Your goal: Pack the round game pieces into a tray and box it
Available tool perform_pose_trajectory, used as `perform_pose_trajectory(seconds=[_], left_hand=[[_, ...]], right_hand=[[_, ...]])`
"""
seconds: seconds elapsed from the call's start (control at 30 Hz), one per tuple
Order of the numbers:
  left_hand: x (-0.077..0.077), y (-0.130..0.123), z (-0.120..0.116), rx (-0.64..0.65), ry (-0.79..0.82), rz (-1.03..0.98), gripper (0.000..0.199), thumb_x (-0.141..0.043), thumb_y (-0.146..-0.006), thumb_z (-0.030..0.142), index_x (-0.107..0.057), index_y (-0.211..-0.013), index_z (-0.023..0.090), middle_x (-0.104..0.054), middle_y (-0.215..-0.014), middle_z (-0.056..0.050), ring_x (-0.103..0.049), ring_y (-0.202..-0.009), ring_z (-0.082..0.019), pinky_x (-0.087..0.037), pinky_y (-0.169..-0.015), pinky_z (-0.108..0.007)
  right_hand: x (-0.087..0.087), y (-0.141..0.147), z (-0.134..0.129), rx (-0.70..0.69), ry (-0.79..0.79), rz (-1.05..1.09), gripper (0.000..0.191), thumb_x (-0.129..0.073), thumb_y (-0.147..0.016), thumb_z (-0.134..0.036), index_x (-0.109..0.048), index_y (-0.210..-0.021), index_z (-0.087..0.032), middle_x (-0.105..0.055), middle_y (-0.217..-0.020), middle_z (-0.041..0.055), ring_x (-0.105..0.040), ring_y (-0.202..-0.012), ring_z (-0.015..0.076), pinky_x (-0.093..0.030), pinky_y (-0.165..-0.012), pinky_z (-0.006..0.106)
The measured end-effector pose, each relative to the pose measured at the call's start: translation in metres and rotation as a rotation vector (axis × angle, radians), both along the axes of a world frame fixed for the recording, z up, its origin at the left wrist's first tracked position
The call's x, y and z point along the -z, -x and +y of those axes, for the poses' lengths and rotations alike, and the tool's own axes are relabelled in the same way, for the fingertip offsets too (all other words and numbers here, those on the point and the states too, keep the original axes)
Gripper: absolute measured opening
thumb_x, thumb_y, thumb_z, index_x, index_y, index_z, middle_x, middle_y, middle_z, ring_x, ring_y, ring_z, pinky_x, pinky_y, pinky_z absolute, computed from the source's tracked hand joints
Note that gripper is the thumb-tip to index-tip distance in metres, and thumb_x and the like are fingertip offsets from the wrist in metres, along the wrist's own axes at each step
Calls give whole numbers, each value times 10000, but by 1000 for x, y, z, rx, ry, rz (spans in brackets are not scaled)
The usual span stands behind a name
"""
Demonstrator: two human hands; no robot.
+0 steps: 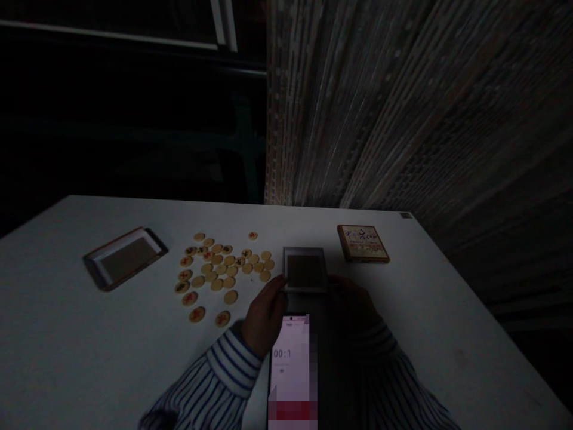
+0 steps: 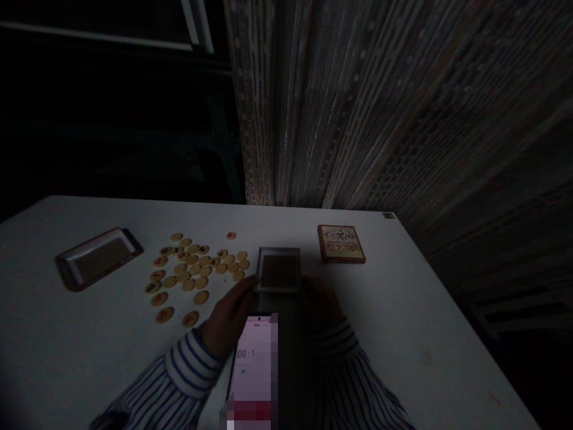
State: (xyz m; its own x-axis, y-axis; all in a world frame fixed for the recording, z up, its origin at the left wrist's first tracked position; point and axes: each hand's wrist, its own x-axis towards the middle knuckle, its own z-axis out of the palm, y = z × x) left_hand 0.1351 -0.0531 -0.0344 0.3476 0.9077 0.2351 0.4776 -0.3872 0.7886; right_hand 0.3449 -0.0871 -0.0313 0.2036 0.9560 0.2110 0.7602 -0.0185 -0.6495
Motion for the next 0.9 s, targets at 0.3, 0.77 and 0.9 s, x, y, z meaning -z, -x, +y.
perform_pose_trajectory(seconds=[0.3, 0.77, 0.9], left_hand=[[-1, 0, -1, 3, 17, -6, 377, -375, -838, 201, -524, -1180, 151, -559, -1228, -104, -496, -1162, -187, -398, -1002, -376], [2, 0, 1, 9, -34, -4, 374, -359, -837, 186, -526, -1164, 117, -571, -1204, -128, -511, -1143, -185, -411, -990, -376], [1, 1, 1, 11, -50, 0, 368, -361, -835, 179, -529, -1157, 115, -575, -1199, -130, -519, -1133, -190, -420, -981, -382]], right_hand=[[-7, -3, 0, -54, 80, 13, 309, -455, -816, -280, -606, -1056, -156, -674, -969, 95, -645, -836, 190, -526, -745, 333], [1, -2, 1, 3, 8, 52, 320, -446, -815, -333, -614, -1025, -160, -683, -929, 81, -655, -751, 171, -533, -658, 287], [3, -1, 1, 18, -8, 42, 308, -445, -800, -308, -621, -1011, -167, -678, -932, 82, -650, -758, 170, -529, -660, 283]])
